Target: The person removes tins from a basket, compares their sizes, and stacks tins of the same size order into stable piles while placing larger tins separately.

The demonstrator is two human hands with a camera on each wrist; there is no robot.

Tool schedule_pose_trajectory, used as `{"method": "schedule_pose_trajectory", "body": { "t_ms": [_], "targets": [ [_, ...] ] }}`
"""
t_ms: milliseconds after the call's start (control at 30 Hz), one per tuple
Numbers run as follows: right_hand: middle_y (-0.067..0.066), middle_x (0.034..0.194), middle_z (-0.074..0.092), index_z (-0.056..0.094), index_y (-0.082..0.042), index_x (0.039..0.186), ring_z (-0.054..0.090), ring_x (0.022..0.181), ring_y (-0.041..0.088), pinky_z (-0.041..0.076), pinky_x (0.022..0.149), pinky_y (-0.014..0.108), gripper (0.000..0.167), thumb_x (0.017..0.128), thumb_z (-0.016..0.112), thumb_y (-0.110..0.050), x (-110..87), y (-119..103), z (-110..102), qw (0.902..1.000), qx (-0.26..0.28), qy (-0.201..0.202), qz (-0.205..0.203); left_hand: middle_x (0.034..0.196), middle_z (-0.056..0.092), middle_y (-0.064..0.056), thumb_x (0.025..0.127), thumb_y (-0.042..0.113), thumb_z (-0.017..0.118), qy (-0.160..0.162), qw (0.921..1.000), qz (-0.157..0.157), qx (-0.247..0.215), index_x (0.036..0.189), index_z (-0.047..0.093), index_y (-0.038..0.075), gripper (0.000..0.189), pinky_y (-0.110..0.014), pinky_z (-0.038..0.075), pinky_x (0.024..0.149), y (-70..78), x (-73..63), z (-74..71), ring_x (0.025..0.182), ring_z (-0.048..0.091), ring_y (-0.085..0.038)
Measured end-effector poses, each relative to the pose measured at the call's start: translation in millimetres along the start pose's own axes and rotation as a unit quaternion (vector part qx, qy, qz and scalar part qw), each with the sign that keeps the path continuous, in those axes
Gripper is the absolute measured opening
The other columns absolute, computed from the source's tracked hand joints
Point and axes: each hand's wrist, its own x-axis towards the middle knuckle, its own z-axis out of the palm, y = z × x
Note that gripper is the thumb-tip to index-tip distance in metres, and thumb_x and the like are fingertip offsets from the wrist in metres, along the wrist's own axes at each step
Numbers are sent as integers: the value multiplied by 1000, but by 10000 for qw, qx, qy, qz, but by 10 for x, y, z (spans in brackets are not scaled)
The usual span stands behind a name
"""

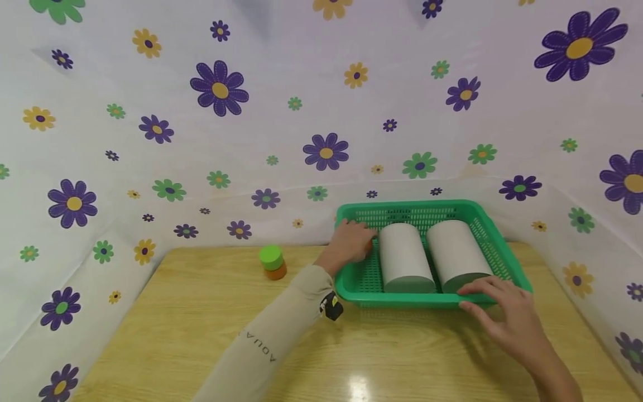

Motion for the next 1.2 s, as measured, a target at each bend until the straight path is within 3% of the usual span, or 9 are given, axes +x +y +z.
{"method": "schedule_pose_trajectory", "body": {
  "t_ms": [200, 367, 600, 733, 967, 1200],
  "targets": [
    [-4, 98, 70, 75, -14, 98, 56, 101, -6, 35, 92, 10, 46, 64, 84, 16, 30, -18, -1, 9999, 97, -98, -30, 121, 64, 6, 96, 27, 71, -131, 9992, 52, -386, 133, 64, 32, 38, -33, 42, 94, -52, -34, -59, 113, 58, -17],
    [-4, 99, 70, 76, -14, 99, 56, 101, -6, 35, 92, 10, 44, 66, 84, 15, 86, -32, 30, 9998, 151, -121, -12, 133, 62, 3, 94, 20, 72, -144, 9968, -4, -785, 137, 65, 28, 44, -39, 44, 104, -133, -100, -197, 124, 56, -21],
    [-5, 99, 70, 76, -15, 100, 55, 102, -7, 33, 93, 9, 45, 67, 84, 14, 64, -59, 30, 9999, 87, -76, 53, 124, 60, 2, 93, 20, 73, 143, 9951, 265, -944, 137, 64, 25, 45, -31, 50, 90, -166, -249, -305, 108, 55, -17],
    [-5, 99, 70, 76, -15, 99, 53, 102, -8, 32, 93, 9, 45, 66, 84, 14, 51, -57, -17, 9999, -24, -110, 65, 125, 56, 1, 93, 20, 73, 378, 9890, 406, -1374, 139, 63, 22, 47, -26, 49, 86, -160, -341, -352, 102, 53, -14],
    [-9, 99, 68, 75, -16, 98, 51, 102, -11, 31, 92, 8, 44, 66, 85, 14, 38, -66, -26, 9997, -148, -140, 116, 132, 53, -6, 96, 14, 69, 673, 9721, 783, -2107, 140, 62, 15, 45, -19, 47, 85, -187, -568, -448, 108, 52, -16],
    [-9, 99, 68, 75, -14, 97, 51, 102, -12, 32, 92, 6, 45, 66, 84, 16, 40, -103, 3, 9998, -79, -97, 130, 132, 50, -6, 99, 18, 67, 1008, 9624, 786, -2398, 141, 62, 16, 42, -16, 47, 86, -196, -740, -402, 111, 49, -17]
  ]
}}
